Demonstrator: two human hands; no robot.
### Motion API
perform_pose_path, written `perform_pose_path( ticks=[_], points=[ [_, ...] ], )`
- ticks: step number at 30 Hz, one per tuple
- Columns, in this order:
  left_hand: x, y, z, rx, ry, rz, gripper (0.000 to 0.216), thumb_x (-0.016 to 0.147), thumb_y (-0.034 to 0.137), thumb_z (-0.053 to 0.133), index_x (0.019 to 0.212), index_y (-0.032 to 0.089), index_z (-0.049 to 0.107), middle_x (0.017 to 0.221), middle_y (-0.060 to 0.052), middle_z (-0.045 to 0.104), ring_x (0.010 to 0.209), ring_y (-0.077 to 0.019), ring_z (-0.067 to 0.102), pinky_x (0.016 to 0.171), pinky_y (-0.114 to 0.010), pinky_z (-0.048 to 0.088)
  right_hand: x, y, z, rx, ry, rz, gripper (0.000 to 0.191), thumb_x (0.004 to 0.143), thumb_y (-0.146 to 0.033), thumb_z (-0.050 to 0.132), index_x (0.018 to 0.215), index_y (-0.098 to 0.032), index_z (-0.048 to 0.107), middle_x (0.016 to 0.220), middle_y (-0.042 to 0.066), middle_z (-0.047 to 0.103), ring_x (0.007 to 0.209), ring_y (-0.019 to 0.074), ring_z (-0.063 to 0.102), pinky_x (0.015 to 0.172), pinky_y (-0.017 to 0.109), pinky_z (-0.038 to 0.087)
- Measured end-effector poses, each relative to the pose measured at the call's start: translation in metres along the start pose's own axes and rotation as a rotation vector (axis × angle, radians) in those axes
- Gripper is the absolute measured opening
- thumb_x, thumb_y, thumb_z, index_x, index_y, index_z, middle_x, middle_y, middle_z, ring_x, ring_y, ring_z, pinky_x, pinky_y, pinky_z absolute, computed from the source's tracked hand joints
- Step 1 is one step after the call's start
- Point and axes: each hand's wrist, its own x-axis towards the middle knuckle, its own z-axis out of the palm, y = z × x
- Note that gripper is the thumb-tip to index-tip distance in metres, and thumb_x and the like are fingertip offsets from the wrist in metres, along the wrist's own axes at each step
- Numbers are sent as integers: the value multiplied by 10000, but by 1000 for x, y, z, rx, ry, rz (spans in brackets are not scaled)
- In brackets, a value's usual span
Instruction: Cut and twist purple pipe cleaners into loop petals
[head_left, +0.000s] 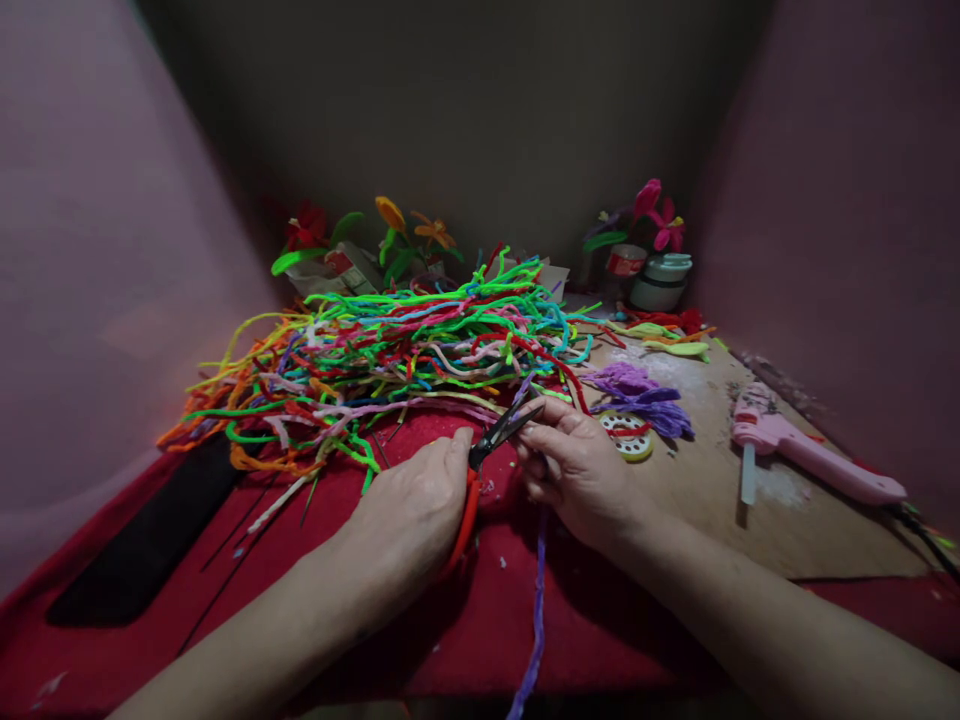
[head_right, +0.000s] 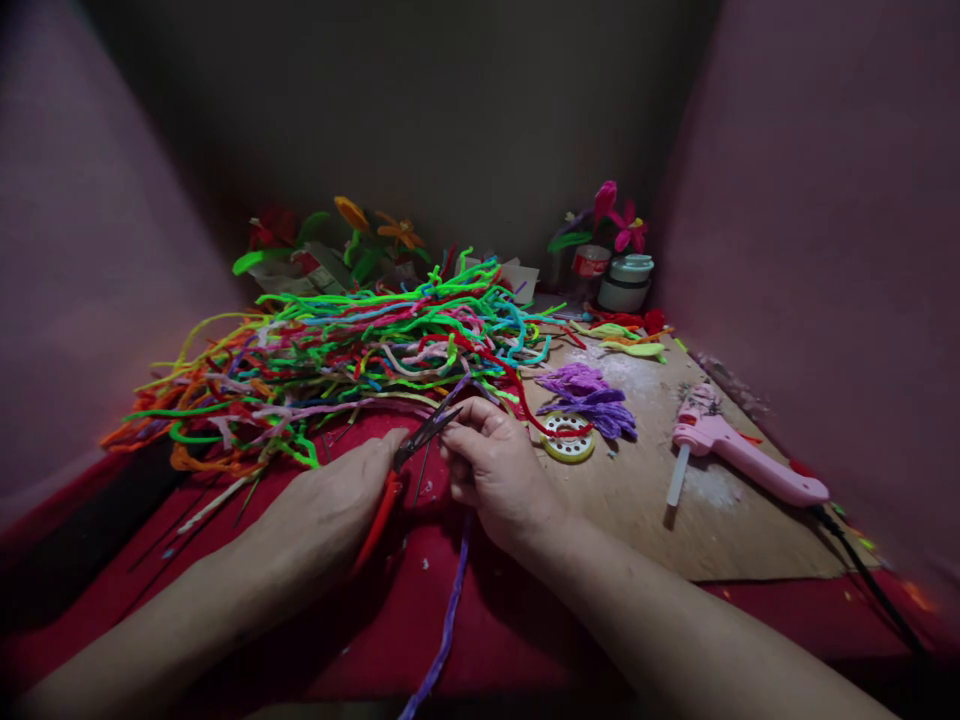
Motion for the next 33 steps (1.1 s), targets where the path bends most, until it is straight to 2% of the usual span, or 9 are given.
perform_pose_path(
  ticks=[9,17,21,25,33],
  points=[
    [0,-3,3,-20,-16,21,449,771,87,324,1220,92,321,1024,-155,560,898,-204,571,734,-341,483,0,0,0,-45,-3,-54,57,687,-169,540,728,-181,501,513,-79,416,371,28,271,324,136,182],
    [-2,0,3,-32,-26,48,467,754,82,339,1220,89,317,1086,-165,543,953,-215,565,740,-336,490,-2,-1,3,-100,36,-59,60,700,-185,528,701,-188,468,496,-90,338,372,35,222,338,166,158],
    [-3,4,1,12,-49,23,453,766,84,319,1218,54,318,997,-163,571,885,-237,588,698,-361,499,-3,-2,4,-106,65,-73,82,698,-180,525,681,-185,445,486,-95,302,391,36,190,358,170,152],
    [-3,7,-3,4,-86,23,422,774,92,319,1195,71,346,958,-147,578,797,-220,603,637,-338,501,-5,-2,4,-94,61,-65,70,703,-173,508,688,-187,441,482,-96,297,389,40,193,354,167,152],
    [0,3,-1,-44,-38,29,435,776,94,337,1211,87,330,972,-145,569,867,-212,587,717,-342,485,-5,0,5,-156,93,-102,24,687,-159,494,691,-181,486,467,-98,303,376,35,181,358,174,166]
  ],
)
